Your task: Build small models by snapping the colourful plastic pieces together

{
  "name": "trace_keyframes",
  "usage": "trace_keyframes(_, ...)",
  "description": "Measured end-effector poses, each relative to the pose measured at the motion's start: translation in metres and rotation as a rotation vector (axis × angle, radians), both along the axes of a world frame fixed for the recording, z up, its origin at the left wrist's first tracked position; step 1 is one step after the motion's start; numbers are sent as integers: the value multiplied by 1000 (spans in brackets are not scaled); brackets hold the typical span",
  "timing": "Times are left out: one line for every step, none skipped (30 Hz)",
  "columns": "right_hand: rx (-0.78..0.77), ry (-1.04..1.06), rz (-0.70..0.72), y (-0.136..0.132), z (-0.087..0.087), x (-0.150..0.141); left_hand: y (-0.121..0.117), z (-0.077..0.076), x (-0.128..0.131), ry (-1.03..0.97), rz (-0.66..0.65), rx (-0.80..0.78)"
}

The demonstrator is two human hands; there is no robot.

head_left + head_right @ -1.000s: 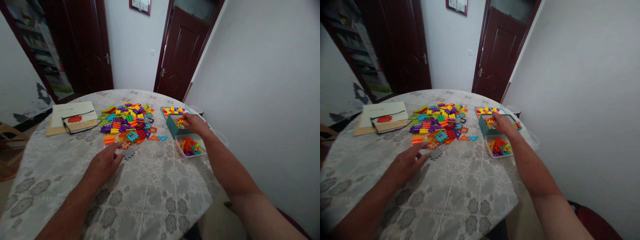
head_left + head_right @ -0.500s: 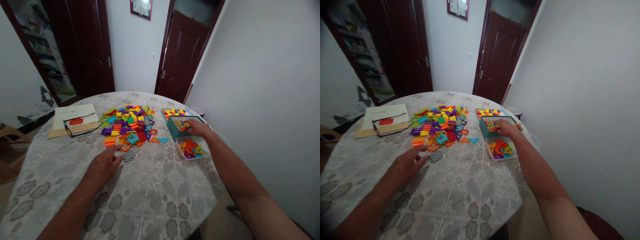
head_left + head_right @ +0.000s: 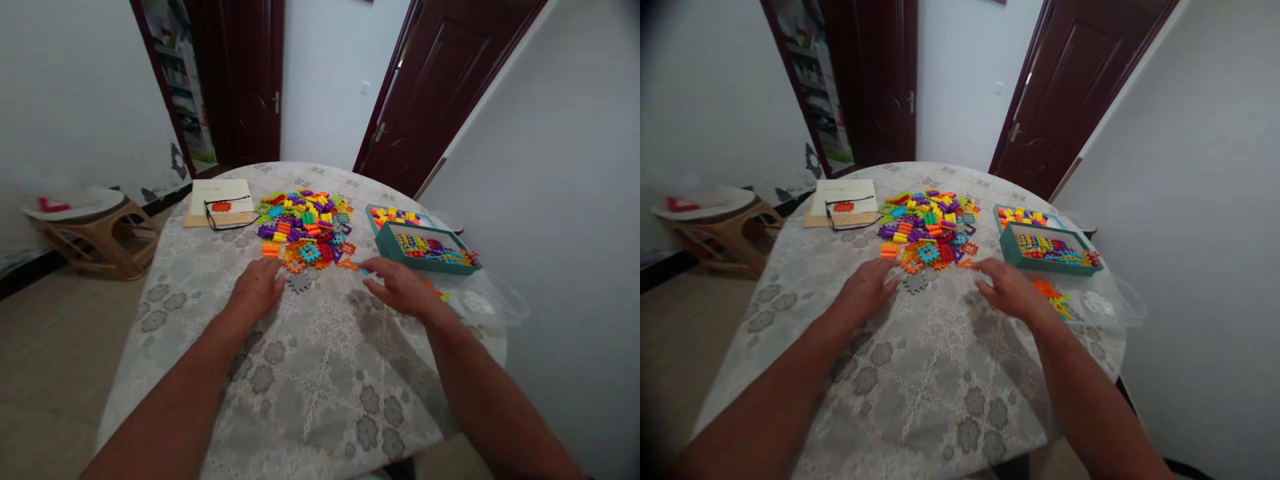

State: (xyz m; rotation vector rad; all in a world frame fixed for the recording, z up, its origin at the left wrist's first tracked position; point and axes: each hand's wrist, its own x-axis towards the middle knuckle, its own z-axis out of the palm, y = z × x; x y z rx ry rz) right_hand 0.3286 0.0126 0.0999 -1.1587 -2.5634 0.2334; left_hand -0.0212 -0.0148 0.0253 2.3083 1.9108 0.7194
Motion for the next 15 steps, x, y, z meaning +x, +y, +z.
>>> trace_keyframes(-50, 3, 40, -4, -4, -15, -1, 0, 1, 15, -6, -15)
trace_keyframes(-90, 4, 70, -6, -10, -30, -1, 0, 3, 31, -12, -34)
trace_keyframes(-117, 5, 90, -7, -15, -44, -2, 1, 4, 47, -25, -55)
trace_keyframes(-133, 6, 103, -7, -22, -57, -3, 1, 6, 62, -47, -77)
trace_keyframes(-138, 7, 111, -6, -28, -70, -3, 2, 8, 77, -78, -98)
trace_keyframes(-136, 8, 116, -4, -35, -82, -4, 4, 11, 88, -110, -113)
trace_keyframes(-130, 11, 117, -3, -41, -93, -5, 5, 13, 95, -142, -124)
trace_keyframes(-123, 15, 115, -1, -48, -103, -6, 6, 15, 94, -168, -131)
trace_keyframes(-116, 24, 107, 0, -55, -111, -6, 7, 18, 87, -188, -137)
trace_keyframes(-111, 41, 93, 0, -61, -117, -7, 7, 20, 71, -202, -142)
trace_keyframes(-107, 69, 73, 0, -67, -121, -8, 7, 22, 44, -215, -145)
trace_keyframes(-105, 107, 48, 0, -72, -124, -8, 7, 23, 9, -227, -148)
trace_keyframes(-106, 151, 24, -1, -77, -125, -8, 7, 24, -36, -236, -151)
trace_keyframes(-108, 197, 7, -1, -81, -124, -9, 6, 25, -91, -242, -152)
trace_keyframes(-112, 242, -2, -1, -83, -123, -8, 4, 26, -151, -247, -149)
